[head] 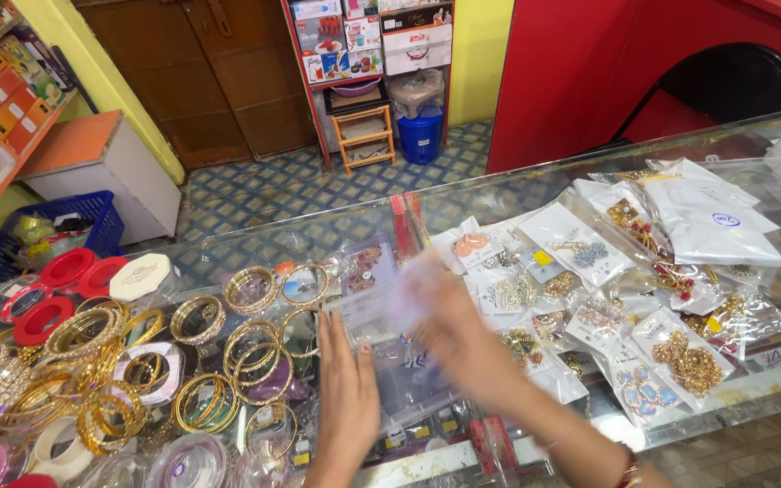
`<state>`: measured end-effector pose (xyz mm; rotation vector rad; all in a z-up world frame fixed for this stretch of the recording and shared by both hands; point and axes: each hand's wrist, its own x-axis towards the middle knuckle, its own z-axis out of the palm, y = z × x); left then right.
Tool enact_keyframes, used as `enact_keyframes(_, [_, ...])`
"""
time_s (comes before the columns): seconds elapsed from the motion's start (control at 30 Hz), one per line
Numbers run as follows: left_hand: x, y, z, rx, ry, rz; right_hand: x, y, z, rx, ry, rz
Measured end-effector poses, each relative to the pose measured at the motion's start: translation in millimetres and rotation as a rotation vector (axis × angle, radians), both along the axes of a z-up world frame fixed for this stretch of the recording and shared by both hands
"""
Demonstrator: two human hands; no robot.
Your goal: The person organizes jewelry on a glass counter, moving plastic containers and handling various bangles and bracelets. They pick up, inspect, and place bangles into a clear plastic container, then continue sorting through loose bangles on the counter.
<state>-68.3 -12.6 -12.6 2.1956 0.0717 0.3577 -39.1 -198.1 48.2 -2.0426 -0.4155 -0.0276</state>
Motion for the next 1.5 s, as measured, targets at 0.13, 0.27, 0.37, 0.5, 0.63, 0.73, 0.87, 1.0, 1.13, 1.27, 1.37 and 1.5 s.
enact_keyframes(0.13, [-0.7, -2.3, -14.4, 0.008, -0.135, 0.0, -10.3, 29.8, -24.2, -0.525, -0.321, 0.207])
enact_keyframes(0.27, [-3.4, -3.2, -5.9, 0.022, -0.131, 0.004, 12.3, 39.5, -21.6, -0.574, -0.273, 0.255])
enact_keyframes(0.37, [-2.6, -6.0, 3.4, -0.021, -0.112, 0.024, 41.1, 45.6, -19.8, -0.611, -0.315, 0.128])
enact_keyframes(0.5, [-0.5, -7.1, 2.6, -0.06, -0.092, 0.054, 39.4, 60.1, -22.4, -0.547, -0.283, 0.167])
enact_keyframes(0.63, [-1.1, -6.2, -4.2, -0.068, -0.112, 0.036, 3.1, 57.0, -18.8, -0.397, -0.212, 0.328])
enact_keyframes(0.73, [-0.9, -6.1, -1.5, -0.055, -0.129, 0.041, -7.1, 38.3, -14.3, -0.488, -0.307, 0.305])
enact_keyframes(0.87, [-2.1, -8.0, 11.9, -0.058, -0.088, 0.048, 2.6, 10.1, -14.6, -0.648, -0.306, 0.078])
enact_keyframes(1.0, [-7.9, -12.1, 27.9, 0.214, -0.209, 0.042, 11.6, -5.5, -19.7, -0.534, -0.308, -0.125])
enact_keyframes(1.13, [-9.6, -21.6, 31.2, 0.51, -0.218, -0.092, 13.2, -9.3, -27.4, -0.368, -0.29, -0.165])
enact_keyframes(1.27, [-16.5, -54.3, 32.7, 0.496, -0.036, -0.334, 19.8, -15.2, -38.3, -0.277, -0.203, -0.178])
enact_keyframes(1.37, [-20.3, -53.5, 46.0, 0.56, 0.001, -0.426, 24.7, -25.7, -53.7, -0.133, -0.185, -0.182])
enact_keyframes(1.5, [-22.7, -52.1, 56.0, 0.603, 0.024, -0.437, 36.0, -41.4, -64.1, 0.463, 0.323, -0.201])
